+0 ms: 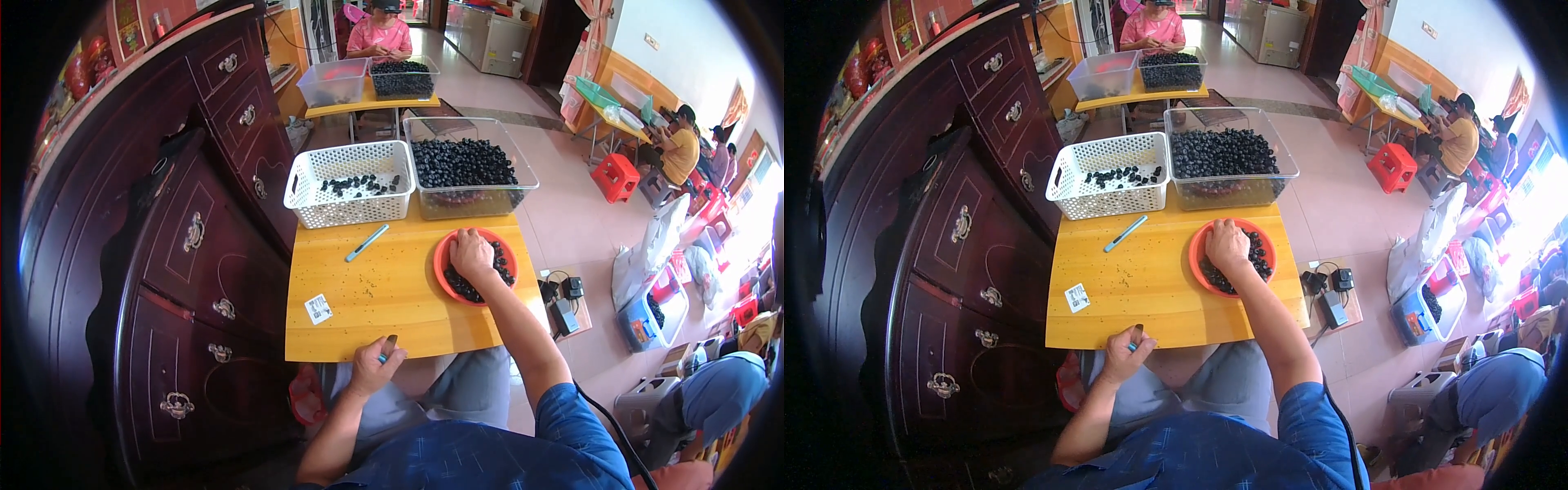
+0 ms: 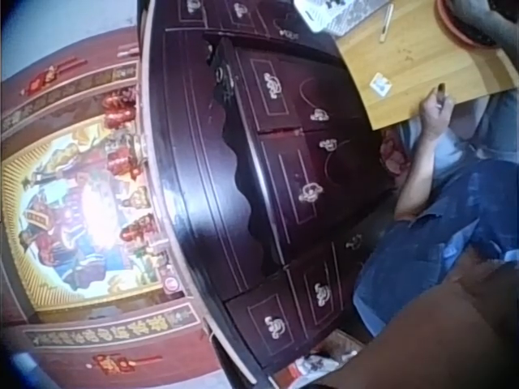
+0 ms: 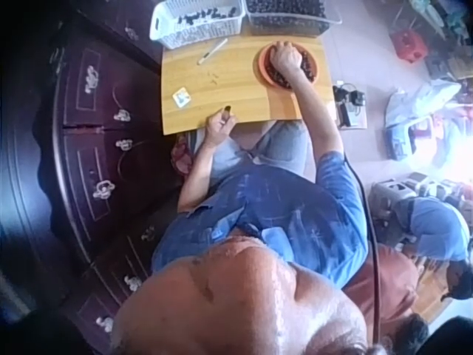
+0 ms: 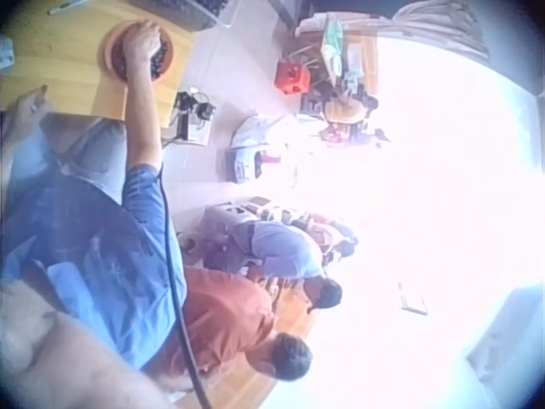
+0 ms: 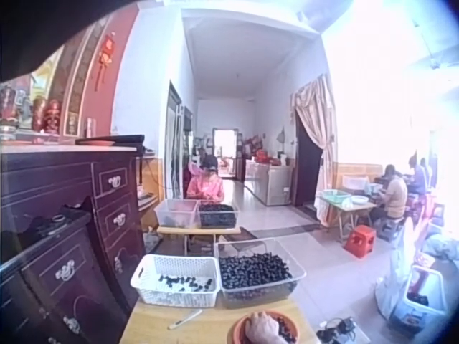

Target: Trimming and sorting small black plastic components using a hand knife.

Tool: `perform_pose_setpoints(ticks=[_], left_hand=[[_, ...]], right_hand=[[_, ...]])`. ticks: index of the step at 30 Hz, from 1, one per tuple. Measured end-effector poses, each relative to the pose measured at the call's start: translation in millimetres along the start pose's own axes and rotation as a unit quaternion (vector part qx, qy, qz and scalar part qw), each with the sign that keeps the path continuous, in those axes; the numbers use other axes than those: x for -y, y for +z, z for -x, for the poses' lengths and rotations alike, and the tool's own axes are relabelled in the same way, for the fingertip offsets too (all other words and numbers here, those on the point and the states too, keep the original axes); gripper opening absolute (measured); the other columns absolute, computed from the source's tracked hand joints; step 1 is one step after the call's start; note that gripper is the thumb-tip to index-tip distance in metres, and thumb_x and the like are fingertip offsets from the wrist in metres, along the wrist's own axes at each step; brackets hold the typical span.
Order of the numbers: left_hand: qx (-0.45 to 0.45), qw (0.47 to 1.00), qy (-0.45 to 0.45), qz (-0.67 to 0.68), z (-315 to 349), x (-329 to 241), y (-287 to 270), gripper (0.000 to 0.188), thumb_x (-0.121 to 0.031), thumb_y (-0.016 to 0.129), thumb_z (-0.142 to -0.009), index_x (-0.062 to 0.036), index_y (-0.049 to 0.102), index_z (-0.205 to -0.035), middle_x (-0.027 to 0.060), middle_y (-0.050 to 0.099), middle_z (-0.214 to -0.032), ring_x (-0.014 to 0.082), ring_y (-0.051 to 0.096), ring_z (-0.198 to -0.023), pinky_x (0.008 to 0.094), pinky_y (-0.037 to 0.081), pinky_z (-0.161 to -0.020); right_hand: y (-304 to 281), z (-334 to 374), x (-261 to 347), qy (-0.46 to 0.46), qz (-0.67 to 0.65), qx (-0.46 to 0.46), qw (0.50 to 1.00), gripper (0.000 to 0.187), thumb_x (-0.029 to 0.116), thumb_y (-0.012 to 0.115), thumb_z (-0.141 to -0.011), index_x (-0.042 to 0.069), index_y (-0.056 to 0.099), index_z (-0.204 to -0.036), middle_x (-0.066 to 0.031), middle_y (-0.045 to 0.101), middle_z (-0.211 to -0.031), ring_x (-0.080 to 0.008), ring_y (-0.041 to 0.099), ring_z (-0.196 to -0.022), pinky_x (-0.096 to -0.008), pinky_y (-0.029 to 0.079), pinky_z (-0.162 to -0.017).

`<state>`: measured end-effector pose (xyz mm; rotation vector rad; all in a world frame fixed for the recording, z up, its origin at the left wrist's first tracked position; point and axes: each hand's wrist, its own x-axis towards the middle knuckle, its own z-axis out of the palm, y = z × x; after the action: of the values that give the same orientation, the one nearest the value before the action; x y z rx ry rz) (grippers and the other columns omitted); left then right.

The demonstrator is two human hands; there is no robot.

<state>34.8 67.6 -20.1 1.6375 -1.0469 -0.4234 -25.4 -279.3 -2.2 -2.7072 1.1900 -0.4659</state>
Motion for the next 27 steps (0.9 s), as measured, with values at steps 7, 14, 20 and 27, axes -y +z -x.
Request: perform_pose_setpoints(ticks=[7,14,20,27], left_hand=[[-0.013,1.000,0.017,0.004,-1.5,-2.5,0.7,0.023,-0.017,0.079,-0.090,-0.0018,0.064,-0.082,0.0095,0.061,-0.065,0.0230,0.061,-0.059,0.0358,0.049,-0.059],[-0.003,1.000,0.016,-0.010,-0.9,-1.3,-1.7,0.023,-0.019,0.079,-0.091,-0.0010,0.067,-0.086,0.0127,0.066,-0.068,0.0281,0.068,-0.062,0.0374,0.052,-0.061],[-0.020,0.999,0.017,0.022,0.0,-1.3,4.7,0.021,-0.014,0.078,-0.091,-0.0018,0.064,-0.082,0.0056,0.058,-0.063,0.0165,0.057,-0.058,0.0332,0.047,-0.059],[-0.024,0.999,0.014,0.020,0.7,-1.4,3.5,0.022,-0.015,0.079,-0.091,-0.0020,0.064,-0.082,0.0049,0.059,-0.064,0.0152,0.057,-0.059,0.0324,0.047,-0.060]], right_hand=[[-2.4,-1.3,1.0,-0.001,-0.005,0.006,1.000,0.031,0.032,0.059,-0.102,0.002,0.066,-0.109,-0.0246,0.069,-0.110,-0.0419,0.072,-0.101,-0.0516,0.060,-0.087],[-6.5,-2.7,-2.9,-0.019,-0.041,0.007,0.999,0.032,0.033,0.059,-0.102,0.002,0.066,-0.107,-0.0250,0.069,-0.111,-0.0437,0.072,-0.100,-0.0530,0.059,-0.088],[-12.6,-2.4,-10.5,0.001,-0.052,0.007,0.999,0.037,0.039,0.058,-0.103,0.004,0.068,-0.107,-0.0238,0.071,-0.107,-0.0430,0.071,-0.100,-0.0535,0.058,-0.088],[-29.0,3.1,-3.0,-0.017,-0.054,0.011,0.998,0.046,0.048,0.061,-0.101,0.003,0.071,-0.100,-0.0228,0.072,-0.102,-0.0420,0.072,-0.098,-0.0536,0.057,-0.087]])
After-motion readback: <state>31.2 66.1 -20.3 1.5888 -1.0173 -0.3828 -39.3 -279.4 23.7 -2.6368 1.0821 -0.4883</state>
